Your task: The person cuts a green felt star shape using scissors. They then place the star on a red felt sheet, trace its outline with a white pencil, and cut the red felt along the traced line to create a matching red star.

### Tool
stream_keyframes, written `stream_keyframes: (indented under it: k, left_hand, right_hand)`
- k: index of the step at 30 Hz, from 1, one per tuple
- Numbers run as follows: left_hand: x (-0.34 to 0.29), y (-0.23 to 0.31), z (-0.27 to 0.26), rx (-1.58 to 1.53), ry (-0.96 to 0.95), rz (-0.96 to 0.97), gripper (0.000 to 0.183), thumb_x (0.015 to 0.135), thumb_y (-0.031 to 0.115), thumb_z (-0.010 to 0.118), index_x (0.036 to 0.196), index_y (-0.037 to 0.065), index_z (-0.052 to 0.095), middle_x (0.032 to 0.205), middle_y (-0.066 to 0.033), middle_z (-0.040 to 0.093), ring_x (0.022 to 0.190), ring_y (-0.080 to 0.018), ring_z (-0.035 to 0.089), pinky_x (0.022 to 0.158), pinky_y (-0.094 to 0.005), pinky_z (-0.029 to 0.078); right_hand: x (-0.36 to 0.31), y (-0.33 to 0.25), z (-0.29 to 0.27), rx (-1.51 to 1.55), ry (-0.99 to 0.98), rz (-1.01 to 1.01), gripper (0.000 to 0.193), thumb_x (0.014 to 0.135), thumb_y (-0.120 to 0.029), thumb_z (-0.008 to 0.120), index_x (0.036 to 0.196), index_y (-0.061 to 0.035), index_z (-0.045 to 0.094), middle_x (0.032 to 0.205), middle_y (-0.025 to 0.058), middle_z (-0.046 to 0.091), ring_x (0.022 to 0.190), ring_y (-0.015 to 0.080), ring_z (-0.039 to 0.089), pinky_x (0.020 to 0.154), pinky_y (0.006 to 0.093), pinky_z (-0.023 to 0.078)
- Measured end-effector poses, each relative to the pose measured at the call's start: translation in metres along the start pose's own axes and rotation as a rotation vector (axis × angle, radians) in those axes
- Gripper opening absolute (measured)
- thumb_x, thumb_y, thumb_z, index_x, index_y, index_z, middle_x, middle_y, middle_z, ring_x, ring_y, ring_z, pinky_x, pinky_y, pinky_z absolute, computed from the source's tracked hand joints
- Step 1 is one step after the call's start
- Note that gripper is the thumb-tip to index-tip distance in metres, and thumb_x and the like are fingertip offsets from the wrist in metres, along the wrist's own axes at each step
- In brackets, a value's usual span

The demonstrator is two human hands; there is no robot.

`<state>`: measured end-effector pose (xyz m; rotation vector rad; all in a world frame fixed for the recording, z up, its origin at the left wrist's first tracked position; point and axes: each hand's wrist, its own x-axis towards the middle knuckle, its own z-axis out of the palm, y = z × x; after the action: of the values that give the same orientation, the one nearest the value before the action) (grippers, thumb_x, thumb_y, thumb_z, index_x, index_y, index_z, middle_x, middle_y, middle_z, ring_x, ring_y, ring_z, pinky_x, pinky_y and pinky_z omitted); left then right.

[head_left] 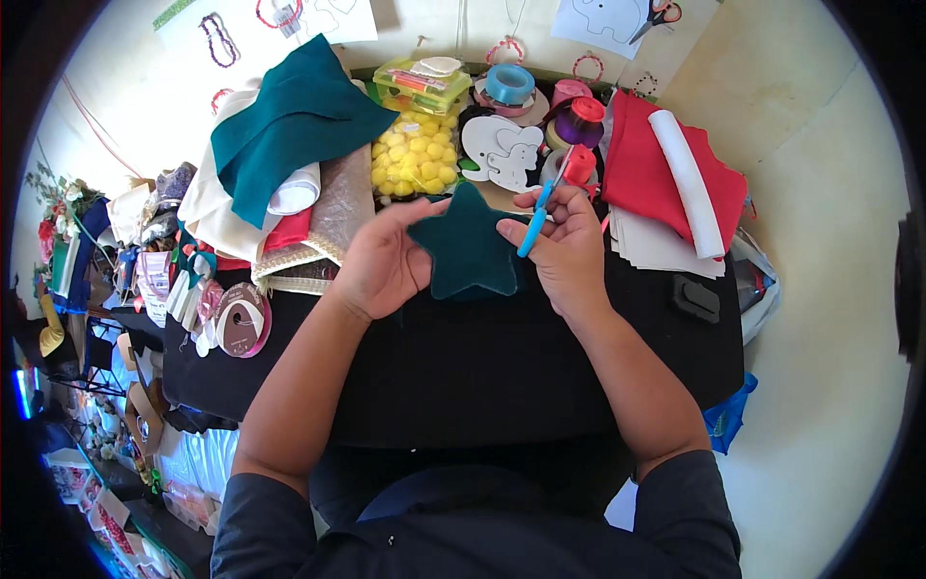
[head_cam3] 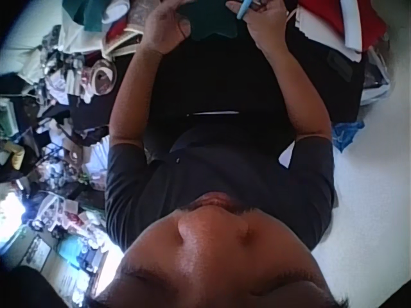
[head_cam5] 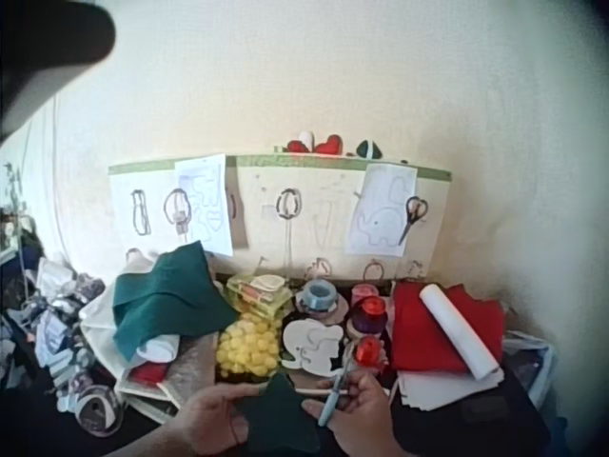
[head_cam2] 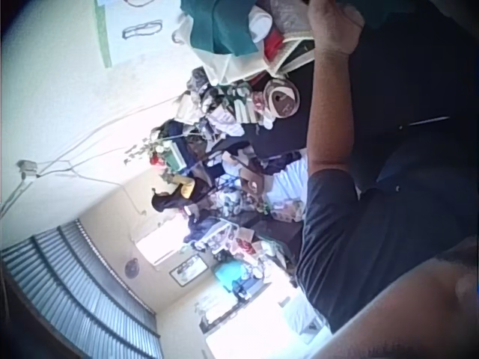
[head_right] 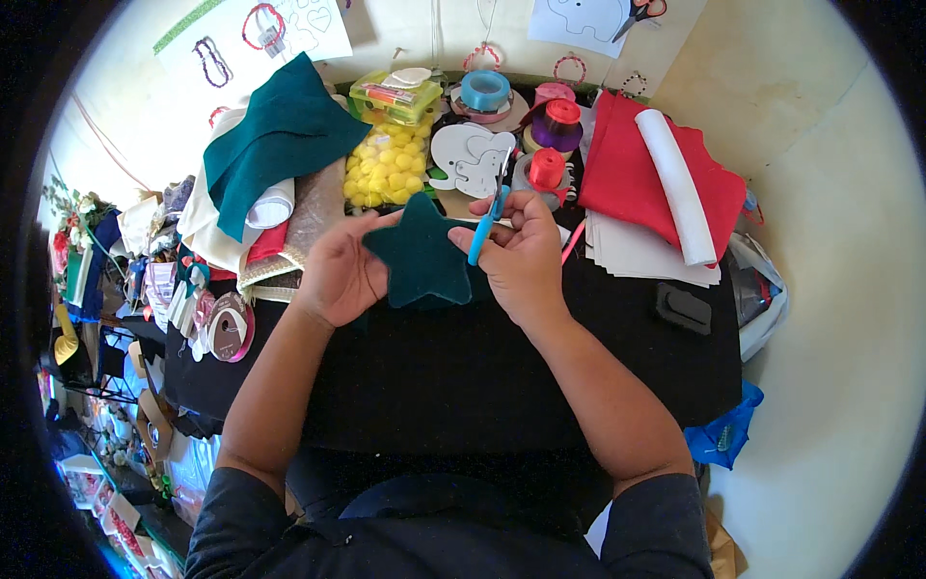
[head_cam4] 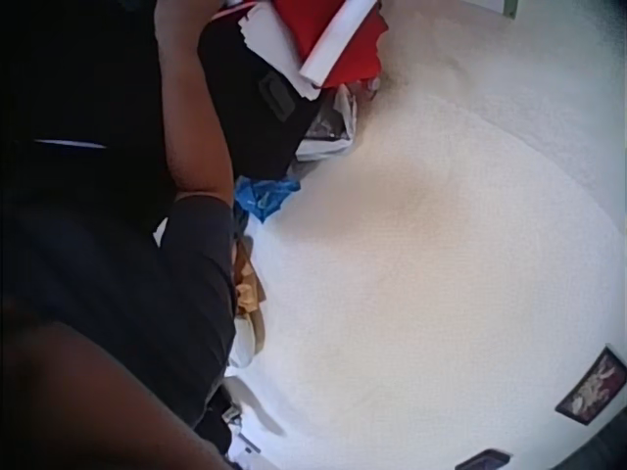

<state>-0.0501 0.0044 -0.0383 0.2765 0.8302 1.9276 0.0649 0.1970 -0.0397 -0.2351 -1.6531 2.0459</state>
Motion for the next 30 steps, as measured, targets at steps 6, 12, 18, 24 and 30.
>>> stream_keyframes:
  k: [6, 12, 18, 24, 30]
  left_hand:
    - [0.001, -0.003, 0.002, 0.148, -0.006, 0.045, 0.042, 0.109, 0.025, 0.042, 0.141, -0.002, 0.050, 0.129, -0.0127, 0.064, 0.117, -0.0211, 0.065, 0.101, -0.0372, 0.053]
    - [-0.001, 0.000, 0.014, 0.061, 0.027, 0.027, 0.041, 0.108, 0.027, 0.050, 0.137, -0.001, 0.053, 0.125, -0.0111, 0.067, 0.113, -0.0189, 0.066, 0.097, -0.0344, 0.054]
    - [-0.001, -0.015, 0.011, 0.250, 0.087, 0.055, 0.027, 0.097, 0.012, 0.069, 0.121, 0.001, 0.064, 0.114, -0.0082, 0.071, 0.103, -0.0159, 0.070, 0.090, -0.0332, 0.058]
    - [-0.001, -0.010, 0.011, 0.310, 0.095, 0.092, 0.023, 0.098, 0.013, 0.069, 0.118, 0.001, 0.067, 0.109, -0.0079, 0.073, 0.096, -0.0152, 0.071, 0.087, -0.0334, 0.059]
    - [-0.001, -0.010, 0.008, 0.349, 0.086, 0.139, 0.024, 0.098, 0.014, 0.069, 0.117, 0.001, 0.068, 0.107, -0.0068, 0.074, 0.094, -0.0130, 0.071, 0.085, -0.0302, 0.058]
  right_hand:
    - [0.006, 0.001, -0.006, 0.009, 0.013, -0.046, 0.046, 0.080, 0.009, 0.078, 0.112, -0.0010, 0.047, 0.113, 0.0130, 0.062, 0.095, 0.0167, 0.071, 0.084, 0.0274, 0.061]
    - [0.006, 0.000, -0.008, 0.023, 0.041, -0.054, 0.045, 0.080, 0.009, 0.078, 0.112, -0.0006, 0.047, 0.113, 0.0137, 0.062, 0.095, 0.0177, 0.071, 0.085, 0.0278, 0.061]
    - [0.005, 0.002, -0.005, 0.044, 0.069, -0.016, 0.044, 0.081, 0.008, 0.079, 0.112, -0.0005, 0.049, 0.113, 0.0127, 0.062, 0.094, 0.0167, 0.072, 0.083, 0.0265, 0.061]
    - [0.006, -0.002, -0.005, 0.053, 0.108, -0.004, 0.044, 0.081, 0.005, 0.080, 0.114, -0.0012, 0.051, 0.110, 0.0118, 0.063, 0.093, 0.0160, 0.071, 0.081, 0.0259, 0.061]
    - [0.006, -0.015, 0.001, 0.159, 0.173, 0.097, 0.042, 0.083, 0.004, 0.079, 0.113, -0.0022, 0.052, 0.110, 0.0122, 0.063, 0.094, 0.0157, 0.070, 0.081, 0.0269, 0.061]
